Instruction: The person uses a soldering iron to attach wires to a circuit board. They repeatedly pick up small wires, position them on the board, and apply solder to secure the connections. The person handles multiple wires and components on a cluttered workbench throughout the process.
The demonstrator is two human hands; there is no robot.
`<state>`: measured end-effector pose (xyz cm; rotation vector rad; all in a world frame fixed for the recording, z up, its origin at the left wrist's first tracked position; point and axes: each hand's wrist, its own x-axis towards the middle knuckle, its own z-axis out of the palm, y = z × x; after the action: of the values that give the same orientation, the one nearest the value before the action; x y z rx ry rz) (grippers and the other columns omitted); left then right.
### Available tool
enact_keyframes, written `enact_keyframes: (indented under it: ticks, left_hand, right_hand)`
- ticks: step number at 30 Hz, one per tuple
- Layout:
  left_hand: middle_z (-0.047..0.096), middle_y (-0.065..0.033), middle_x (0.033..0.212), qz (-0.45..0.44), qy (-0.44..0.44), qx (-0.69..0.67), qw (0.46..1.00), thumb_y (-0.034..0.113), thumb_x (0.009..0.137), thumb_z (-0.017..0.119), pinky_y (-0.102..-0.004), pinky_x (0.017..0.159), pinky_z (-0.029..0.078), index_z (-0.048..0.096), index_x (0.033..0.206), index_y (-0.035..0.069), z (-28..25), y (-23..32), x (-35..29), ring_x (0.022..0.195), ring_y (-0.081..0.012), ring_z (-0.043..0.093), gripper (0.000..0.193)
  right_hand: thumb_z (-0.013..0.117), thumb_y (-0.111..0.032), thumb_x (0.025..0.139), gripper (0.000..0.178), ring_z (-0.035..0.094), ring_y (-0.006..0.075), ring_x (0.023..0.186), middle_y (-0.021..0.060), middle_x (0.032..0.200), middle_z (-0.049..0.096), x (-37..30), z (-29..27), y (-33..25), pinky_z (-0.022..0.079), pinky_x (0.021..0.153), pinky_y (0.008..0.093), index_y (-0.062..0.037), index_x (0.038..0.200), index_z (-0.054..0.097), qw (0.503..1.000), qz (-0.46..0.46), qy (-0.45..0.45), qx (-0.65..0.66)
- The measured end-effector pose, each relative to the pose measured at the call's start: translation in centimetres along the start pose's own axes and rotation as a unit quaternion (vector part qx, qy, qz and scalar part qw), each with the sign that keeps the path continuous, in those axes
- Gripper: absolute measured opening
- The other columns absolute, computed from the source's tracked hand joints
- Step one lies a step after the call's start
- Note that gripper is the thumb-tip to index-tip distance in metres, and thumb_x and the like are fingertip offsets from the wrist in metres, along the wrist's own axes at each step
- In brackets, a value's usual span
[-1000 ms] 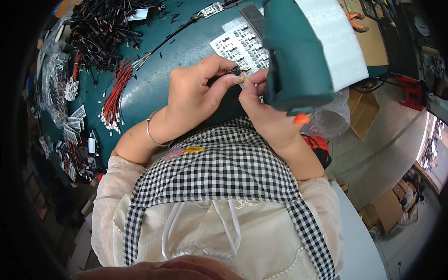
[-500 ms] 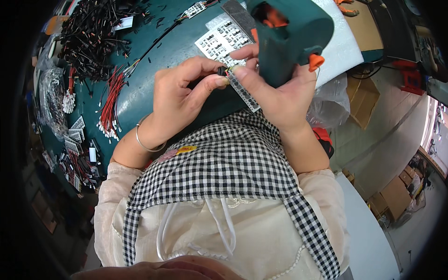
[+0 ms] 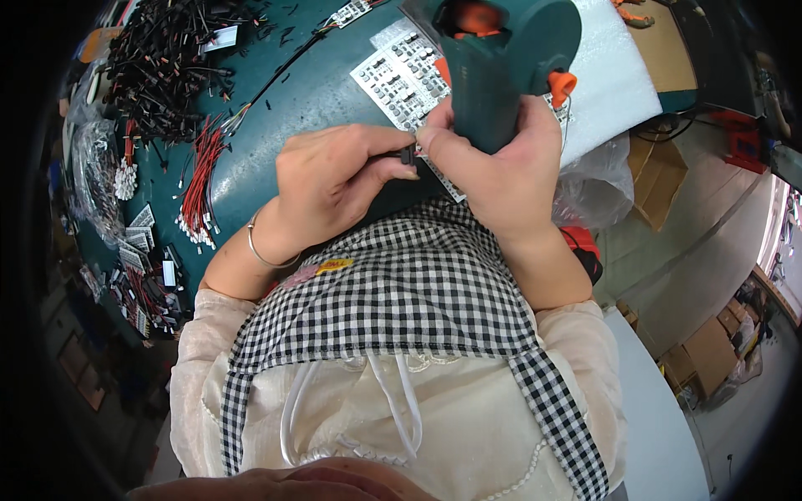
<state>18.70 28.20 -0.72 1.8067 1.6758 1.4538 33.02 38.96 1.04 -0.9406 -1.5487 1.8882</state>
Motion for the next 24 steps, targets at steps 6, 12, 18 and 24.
enact_keyframes:
  ticks: [6, 12, 18, 24]
  left_hand:
    - [0.064, -0.0074, 0.068, 0.017, -0.024, -0.029, 0.999, 0.013, 0.074, 0.075, -0.0277, 0.049, 0.045, 0.068, 0.09, 0.002, -0.9, -0.4, 0.1, 0.055, -0.0197, 0.061, 0.02]
    - [0.064, -0.0065, 0.069, 0.011, -0.032, 0.109, 0.993, 0.014, 0.073, 0.075, -0.0285, 0.05, 0.044, 0.069, 0.092, 0.004, -2.7, -1.9, -0.8, 0.056, -0.0203, 0.06, 0.022]
    - [0.065, -0.007, 0.069, -0.163, -0.027, 0.124, 0.978, 0.014, 0.081, 0.071, -0.0243, 0.054, 0.046, 0.069, 0.093, 0.002, -3.6, -5.3, -1.9, 0.059, -0.0129, 0.061, 0.017]
    - [0.064, -0.0042, 0.066, -0.286, -0.05, 0.1, 0.952, 0.014, 0.088, 0.066, -0.0218, 0.055, 0.047, 0.069, 0.095, -0.001, -3.5, -6.7, -1.3, 0.06, -0.0074, 0.06, 0.017]
  right_hand:
    - [0.06, 0.009, 0.069, 0.061, 0.052, 0.0098, 0.057, 0.0065, 0.073, 0.059, -0.2, 0.0, -0.2, 0.041, 0.05, 0.0214, 0.0056, 0.128, 0.046, 1.0, -0.014, -0.006, 0.019]
    - [0.06, 0.002, 0.073, 0.061, 0.049, 0.0119, 0.053, 0.0087, 0.069, 0.055, -1.0, -1.0, -0.6, 0.04, 0.05, 0.022, 0.0103, 0.13, 0.04, 0.996, -0.065, 0.045, 0.036]
    - [0.067, -0.014, 0.078, 0.07, 0.048, 0.0135, 0.047, 0.0129, 0.065, 0.054, -2.5, -4.0, 0.5, 0.043, 0.044, 0.0247, 0.0163, 0.13, 0.032, 0.997, -0.052, -0.004, 0.056]
    - [0.071, -0.018, 0.078, 0.074, 0.05, 0.0146, 0.046, 0.021, 0.083, 0.057, -3.7, -4.3, 0.1, 0.046, 0.039, 0.0261, 0.0185, 0.127, 0.03, 0.999, -0.016, 0.016, 0.043]
